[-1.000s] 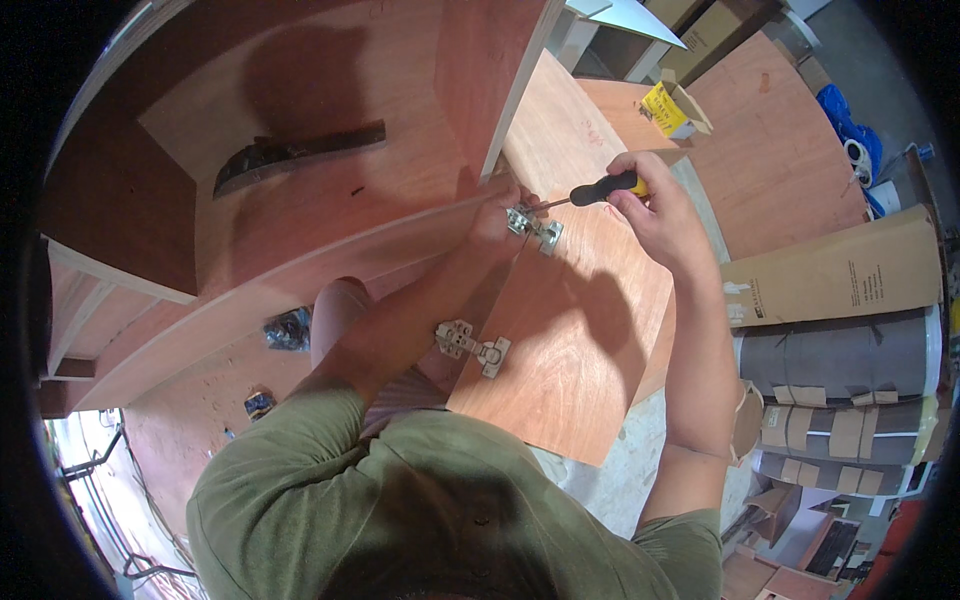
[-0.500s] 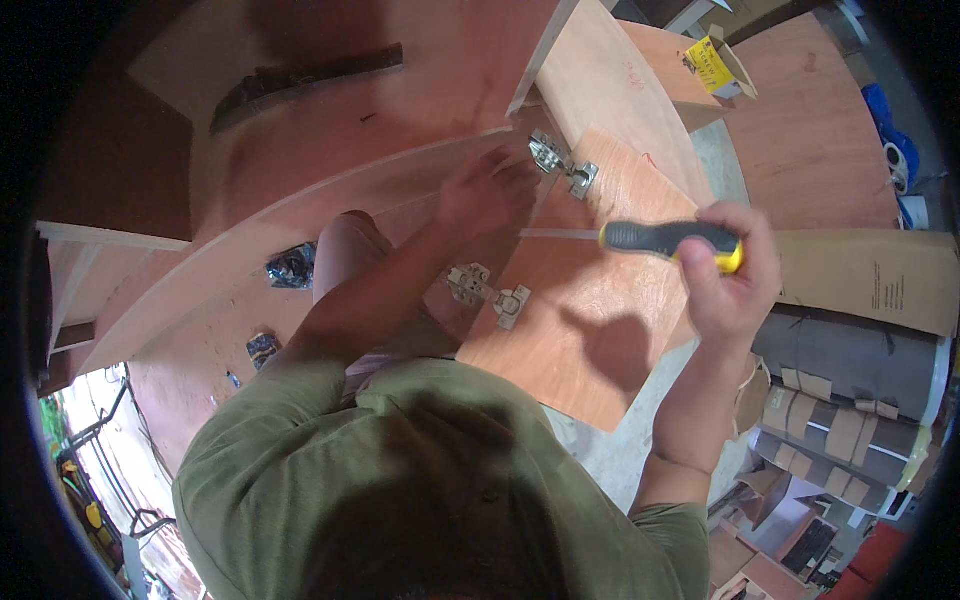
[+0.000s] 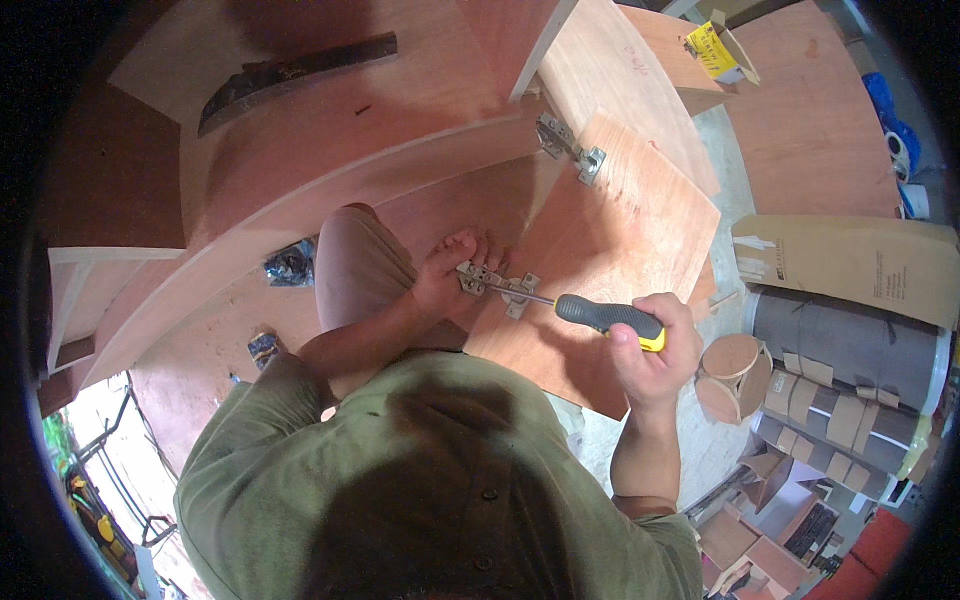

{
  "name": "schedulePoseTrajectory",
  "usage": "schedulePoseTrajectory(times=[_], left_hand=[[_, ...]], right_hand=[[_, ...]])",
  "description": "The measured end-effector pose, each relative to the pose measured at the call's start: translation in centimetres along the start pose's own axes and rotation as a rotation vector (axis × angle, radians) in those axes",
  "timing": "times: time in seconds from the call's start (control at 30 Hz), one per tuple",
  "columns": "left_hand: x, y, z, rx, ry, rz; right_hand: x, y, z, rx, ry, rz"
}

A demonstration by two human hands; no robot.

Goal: The person installs a wooden cabinet door by attaching hinges to the door and the cabinet frame using a screwdriver. They align the door, secure the hinges, and test the door's movement.

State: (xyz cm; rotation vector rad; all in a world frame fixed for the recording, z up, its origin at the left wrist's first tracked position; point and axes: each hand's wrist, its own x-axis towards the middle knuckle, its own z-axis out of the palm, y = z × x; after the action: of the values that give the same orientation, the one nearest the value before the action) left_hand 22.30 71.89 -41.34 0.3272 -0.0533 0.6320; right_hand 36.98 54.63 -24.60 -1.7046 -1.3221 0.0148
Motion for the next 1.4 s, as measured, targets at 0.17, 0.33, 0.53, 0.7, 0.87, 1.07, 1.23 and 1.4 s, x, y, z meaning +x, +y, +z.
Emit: schedulePoseTrajectory(times=[0.17, 0.33, 0.53, 0.7, 0.87, 1.07, 1.23, 1.4], left_hand=[[0.1, 0.5, 0.5, 0.02, 0.059, -0.069], [0.0, 0.6, 1.0, 0.043, 0.099, -0.099], [0.0, 0.5, 1.3, 0.078, 0.064, -0.085], [-0.4, 0.4, 1.7, 0.204, 0.111, -0.112], [-0.5, 1.1, 2.4, 0.223, 0.145, -0.157], [-0.3, 0.9, 2.2, 0.183, 0.137, -0.202], [-0.2, 0.6, 1.5, 0.157, 0.127, -0.174], [-0.3, 0.9, 2.1, 0.12, 0.13, -0.199]], right_hand=[[-0.8, -0.3, 0.1, 0.128, 0.107, 0.142], [-1.3, -0.5, 0.3, 0.069, 0.111, 0.184], [-0.9, -4.0, 0.3, -0.183, 0.034, 0.283], [0.8, -10.2, 0.8, -0.39, -0.115, 0.334], [2.0, -6.2, -1.1, -0.217, -0.31, -0.008], [5.1, -5.3, -3.2, 0.027, -0.696, -0.16], [4.0, -8.2, -0.8, -0.35, -0.273, 0.194], [3.4, -6.0, -1.3, -0.067, -0.405, -0.037]])
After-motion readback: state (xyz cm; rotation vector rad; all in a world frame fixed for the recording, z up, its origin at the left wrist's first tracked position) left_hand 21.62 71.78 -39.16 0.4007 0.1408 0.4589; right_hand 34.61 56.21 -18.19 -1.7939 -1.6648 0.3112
